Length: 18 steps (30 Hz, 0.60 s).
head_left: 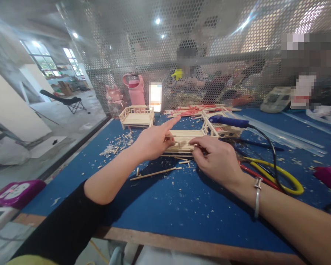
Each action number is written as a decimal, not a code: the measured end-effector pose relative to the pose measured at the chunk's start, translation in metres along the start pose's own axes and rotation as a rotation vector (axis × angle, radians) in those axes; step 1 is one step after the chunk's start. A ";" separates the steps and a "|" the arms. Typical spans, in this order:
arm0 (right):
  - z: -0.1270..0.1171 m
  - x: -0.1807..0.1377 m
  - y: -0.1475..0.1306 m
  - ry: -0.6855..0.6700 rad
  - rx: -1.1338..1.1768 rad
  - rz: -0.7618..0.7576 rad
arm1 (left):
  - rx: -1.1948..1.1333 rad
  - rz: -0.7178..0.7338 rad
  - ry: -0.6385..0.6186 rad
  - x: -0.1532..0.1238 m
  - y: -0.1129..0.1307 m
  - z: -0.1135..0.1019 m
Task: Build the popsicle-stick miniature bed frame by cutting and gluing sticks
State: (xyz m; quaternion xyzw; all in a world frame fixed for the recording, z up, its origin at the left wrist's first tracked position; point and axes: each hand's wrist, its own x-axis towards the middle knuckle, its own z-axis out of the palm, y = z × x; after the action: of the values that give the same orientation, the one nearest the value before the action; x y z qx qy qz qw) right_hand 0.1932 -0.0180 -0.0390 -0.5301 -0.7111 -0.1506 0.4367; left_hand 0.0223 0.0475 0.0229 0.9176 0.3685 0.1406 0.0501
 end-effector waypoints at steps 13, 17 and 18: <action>0.001 -0.001 0.000 -0.016 -0.023 0.023 | -0.182 0.068 0.012 0.000 -0.007 -0.006; -0.002 -0.003 0.002 -0.006 -0.025 0.019 | -0.226 0.118 0.335 -0.003 -0.013 -0.012; -0.005 -0.003 0.002 -0.003 -0.005 0.000 | -0.232 0.110 0.464 -0.004 -0.016 -0.014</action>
State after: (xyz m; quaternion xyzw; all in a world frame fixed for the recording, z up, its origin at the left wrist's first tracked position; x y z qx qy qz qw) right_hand 0.1978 -0.0227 -0.0388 -0.5313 -0.7115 -0.1517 0.4341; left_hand 0.0049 0.0560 0.0320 0.8675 0.3010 0.3912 0.0612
